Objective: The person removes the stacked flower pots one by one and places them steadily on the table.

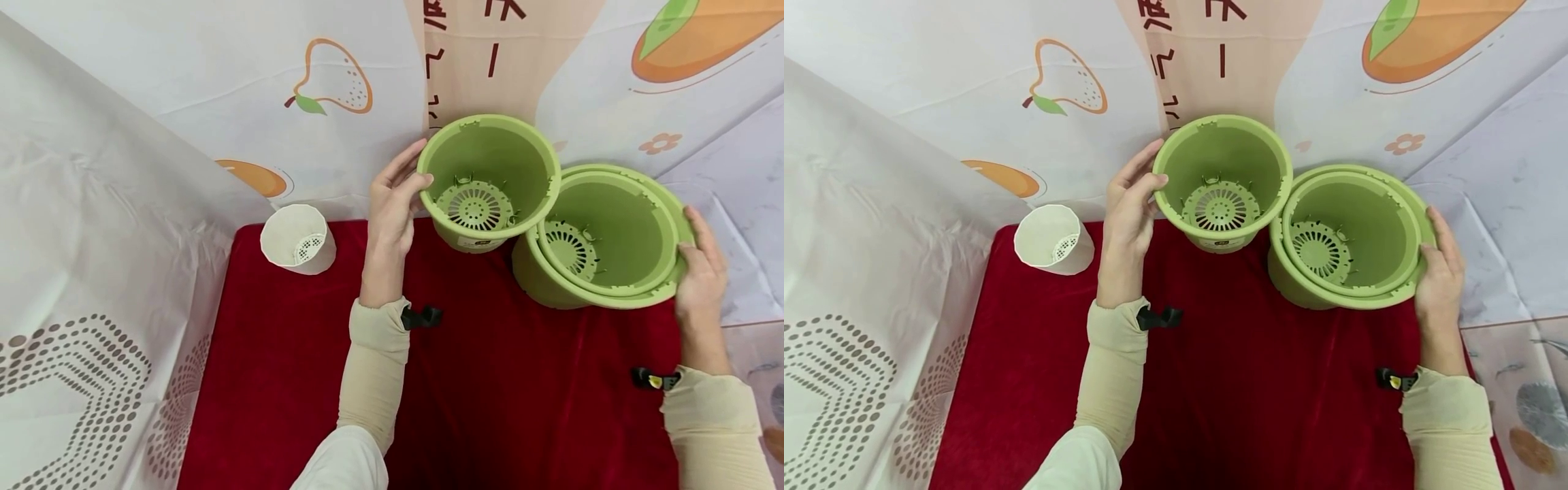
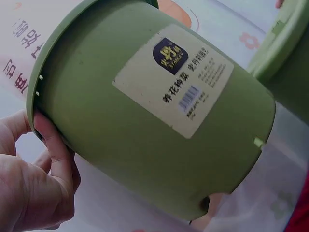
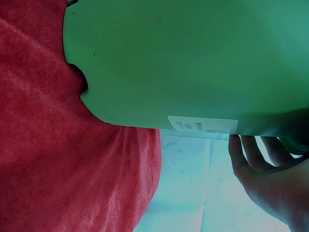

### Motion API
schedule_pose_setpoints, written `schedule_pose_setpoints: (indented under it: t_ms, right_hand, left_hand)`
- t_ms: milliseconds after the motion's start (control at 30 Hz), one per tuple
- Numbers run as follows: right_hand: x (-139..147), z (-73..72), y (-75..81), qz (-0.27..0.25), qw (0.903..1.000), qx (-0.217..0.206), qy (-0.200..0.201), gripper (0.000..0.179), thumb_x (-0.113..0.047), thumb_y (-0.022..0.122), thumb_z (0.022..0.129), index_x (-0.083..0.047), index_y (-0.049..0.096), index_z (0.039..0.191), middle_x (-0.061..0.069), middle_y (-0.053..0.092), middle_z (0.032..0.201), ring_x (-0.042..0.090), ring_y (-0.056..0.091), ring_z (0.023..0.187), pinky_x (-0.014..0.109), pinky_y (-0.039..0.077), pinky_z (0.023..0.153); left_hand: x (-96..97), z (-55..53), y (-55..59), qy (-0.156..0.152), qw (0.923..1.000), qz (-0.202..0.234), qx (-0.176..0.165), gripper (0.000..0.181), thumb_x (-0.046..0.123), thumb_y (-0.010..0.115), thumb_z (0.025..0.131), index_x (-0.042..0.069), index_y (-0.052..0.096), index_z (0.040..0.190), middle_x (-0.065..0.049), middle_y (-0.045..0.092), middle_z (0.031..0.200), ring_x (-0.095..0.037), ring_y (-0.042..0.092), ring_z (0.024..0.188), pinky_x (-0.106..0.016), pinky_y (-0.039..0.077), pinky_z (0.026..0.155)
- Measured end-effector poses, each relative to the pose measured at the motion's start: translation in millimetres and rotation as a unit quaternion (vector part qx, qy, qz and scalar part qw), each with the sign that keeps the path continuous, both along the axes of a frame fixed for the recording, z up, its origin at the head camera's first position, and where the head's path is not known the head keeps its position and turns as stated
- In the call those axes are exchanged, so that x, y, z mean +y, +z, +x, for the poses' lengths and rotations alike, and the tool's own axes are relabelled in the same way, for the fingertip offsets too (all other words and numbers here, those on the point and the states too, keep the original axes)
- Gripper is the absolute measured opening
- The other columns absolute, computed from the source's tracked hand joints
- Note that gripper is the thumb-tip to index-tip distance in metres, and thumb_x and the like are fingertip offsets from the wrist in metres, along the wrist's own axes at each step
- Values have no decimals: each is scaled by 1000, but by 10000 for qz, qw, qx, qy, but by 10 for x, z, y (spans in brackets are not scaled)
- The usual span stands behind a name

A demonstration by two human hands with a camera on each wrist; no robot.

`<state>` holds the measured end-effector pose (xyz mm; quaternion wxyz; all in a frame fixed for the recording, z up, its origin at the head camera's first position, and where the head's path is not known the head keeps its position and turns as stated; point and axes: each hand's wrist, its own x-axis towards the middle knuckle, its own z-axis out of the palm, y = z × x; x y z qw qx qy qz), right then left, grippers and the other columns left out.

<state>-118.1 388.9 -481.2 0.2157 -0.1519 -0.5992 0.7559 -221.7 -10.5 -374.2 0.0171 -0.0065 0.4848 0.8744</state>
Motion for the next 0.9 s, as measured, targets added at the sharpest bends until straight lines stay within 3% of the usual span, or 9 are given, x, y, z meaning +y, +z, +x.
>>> schedule_pose_setpoints:
  t_ms: [200,400,567,900]
  right_hand:
    - [8,-6,-5,105,9999,-50,-4,50,5,33,100,-8,53,143,4,42,155,13,33,144,14,25,112]
    - [10,3,5,344,9992,-179,-36,50,4,34,99,-11,55,142,2,42,155,11,31,144,13,21,113]
    - [12,-2,4,418,9988,-236,-16,49,3,34,100,-12,55,142,2,42,155,10,31,144,12,20,113]
    - [5,-2,-1,180,9998,-82,-19,50,5,33,99,-8,53,143,4,42,155,13,32,144,14,23,113]
  left_hand:
    - [-110,35,-62,102,9999,-19,-139,51,-17,57,80,3,68,126,-12,68,123,-32,66,105,-31,60,65]
    - [-202,59,-127,267,9995,-78,-135,52,-16,58,80,3,67,128,-13,67,123,-42,58,118,-37,59,75]
    - [-293,75,-210,393,9992,-60,-74,52,-14,60,80,3,67,128,-15,66,124,-41,57,120,-41,58,81]
    - [-468,122,-419,506,9987,-44,-83,51,-15,59,81,4,67,128,-15,63,129,-33,61,114,-33,59,76]
